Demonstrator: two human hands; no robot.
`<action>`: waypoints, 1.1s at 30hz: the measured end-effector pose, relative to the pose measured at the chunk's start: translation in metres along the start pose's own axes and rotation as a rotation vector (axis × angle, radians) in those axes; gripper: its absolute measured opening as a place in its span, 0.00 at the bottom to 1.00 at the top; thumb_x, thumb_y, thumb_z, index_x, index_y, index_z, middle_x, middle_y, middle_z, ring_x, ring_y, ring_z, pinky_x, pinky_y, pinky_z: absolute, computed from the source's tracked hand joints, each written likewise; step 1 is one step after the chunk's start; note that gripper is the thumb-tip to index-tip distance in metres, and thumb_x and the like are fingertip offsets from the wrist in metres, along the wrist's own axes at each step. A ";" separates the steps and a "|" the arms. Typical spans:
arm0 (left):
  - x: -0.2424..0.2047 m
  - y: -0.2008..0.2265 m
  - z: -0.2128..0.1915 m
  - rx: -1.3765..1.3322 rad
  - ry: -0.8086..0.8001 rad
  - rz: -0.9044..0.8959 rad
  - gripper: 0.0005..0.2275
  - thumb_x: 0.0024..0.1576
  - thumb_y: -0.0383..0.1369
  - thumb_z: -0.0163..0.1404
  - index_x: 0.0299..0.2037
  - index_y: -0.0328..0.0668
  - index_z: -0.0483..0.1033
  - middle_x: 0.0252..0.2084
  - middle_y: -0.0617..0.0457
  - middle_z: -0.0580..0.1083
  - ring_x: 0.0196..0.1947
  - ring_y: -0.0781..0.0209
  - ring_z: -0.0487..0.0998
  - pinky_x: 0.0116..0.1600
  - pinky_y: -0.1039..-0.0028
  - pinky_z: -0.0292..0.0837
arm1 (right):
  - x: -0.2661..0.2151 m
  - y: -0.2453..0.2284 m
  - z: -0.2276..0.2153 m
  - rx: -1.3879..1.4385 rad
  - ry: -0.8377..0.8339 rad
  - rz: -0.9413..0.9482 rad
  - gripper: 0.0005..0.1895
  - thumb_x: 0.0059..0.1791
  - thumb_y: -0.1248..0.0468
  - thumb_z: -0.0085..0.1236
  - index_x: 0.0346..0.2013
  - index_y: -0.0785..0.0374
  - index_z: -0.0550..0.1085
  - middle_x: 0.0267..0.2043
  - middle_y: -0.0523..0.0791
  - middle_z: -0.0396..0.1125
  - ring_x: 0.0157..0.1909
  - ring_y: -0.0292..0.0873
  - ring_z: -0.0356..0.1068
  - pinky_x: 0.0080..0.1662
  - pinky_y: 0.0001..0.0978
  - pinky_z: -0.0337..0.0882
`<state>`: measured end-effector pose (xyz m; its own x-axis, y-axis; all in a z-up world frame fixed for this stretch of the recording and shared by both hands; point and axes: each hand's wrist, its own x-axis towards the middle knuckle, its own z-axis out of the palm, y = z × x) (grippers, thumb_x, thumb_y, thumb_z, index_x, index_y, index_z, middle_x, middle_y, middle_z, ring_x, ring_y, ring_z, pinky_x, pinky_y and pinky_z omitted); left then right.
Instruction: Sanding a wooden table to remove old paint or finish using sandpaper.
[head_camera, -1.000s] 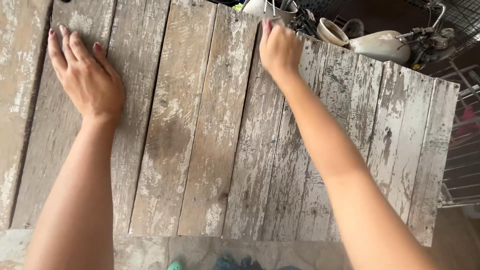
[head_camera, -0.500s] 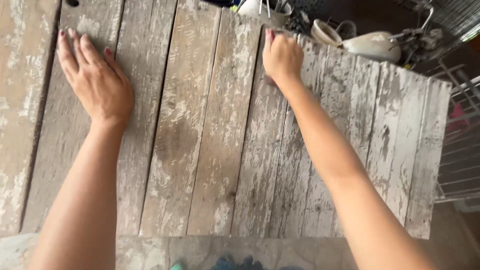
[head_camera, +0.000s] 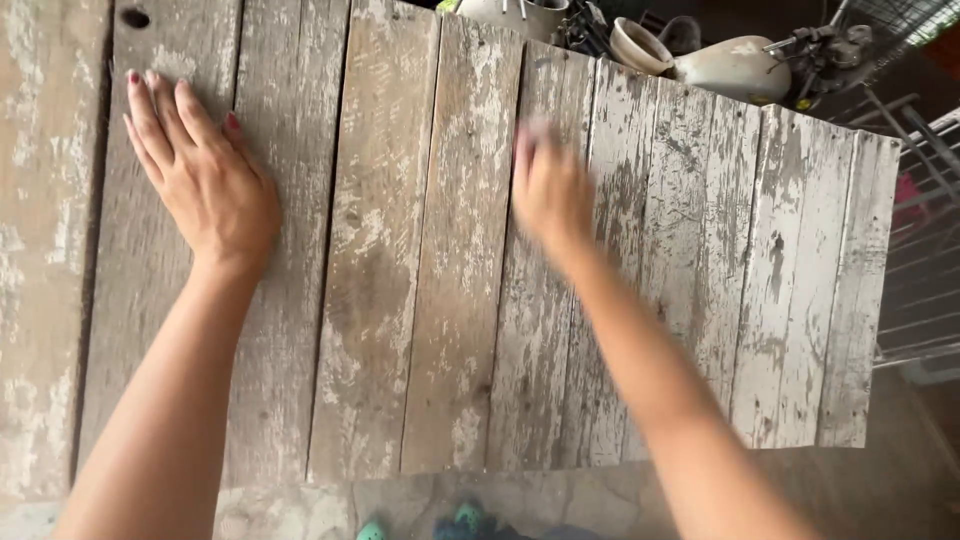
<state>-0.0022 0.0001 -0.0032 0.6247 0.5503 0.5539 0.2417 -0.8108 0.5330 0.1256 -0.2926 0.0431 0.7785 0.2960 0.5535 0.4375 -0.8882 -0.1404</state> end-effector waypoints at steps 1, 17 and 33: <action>0.001 -0.001 -0.001 0.003 0.051 0.047 0.23 0.72 0.29 0.30 0.73 0.16 0.53 0.76 0.29 0.50 0.75 0.40 0.39 0.76 0.50 0.33 | -0.034 -0.012 -0.013 0.083 0.020 -0.095 0.23 0.59 0.57 0.28 0.28 0.66 0.65 0.18 0.43 0.59 0.12 0.34 0.52 0.13 0.21 0.52; 0.000 -0.007 0.004 0.018 0.084 0.112 0.22 0.75 0.32 0.34 0.72 0.18 0.56 0.75 0.27 0.55 0.74 0.38 0.41 0.76 0.48 0.36 | -0.043 -0.010 -0.016 0.007 -0.270 0.078 0.30 0.61 0.54 0.25 0.21 0.62 0.66 0.17 0.42 0.57 0.11 0.31 0.49 0.13 0.21 0.49; -0.001 -0.005 0.000 0.006 0.185 0.187 0.18 0.73 0.26 0.37 0.69 0.14 0.59 0.72 0.23 0.58 0.72 0.35 0.43 0.74 0.43 0.41 | -0.047 0.005 0.016 0.149 -0.016 -0.243 0.26 0.58 0.60 0.34 0.17 0.62 0.68 0.10 0.38 0.57 0.07 0.31 0.50 0.11 0.21 0.45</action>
<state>-0.0045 0.0034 -0.0063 0.5124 0.4176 0.7503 0.1400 -0.9027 0.4068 0.0984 -0.3050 0.0028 0.6491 0.5010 0.5724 0.6727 -0.7294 -0.1244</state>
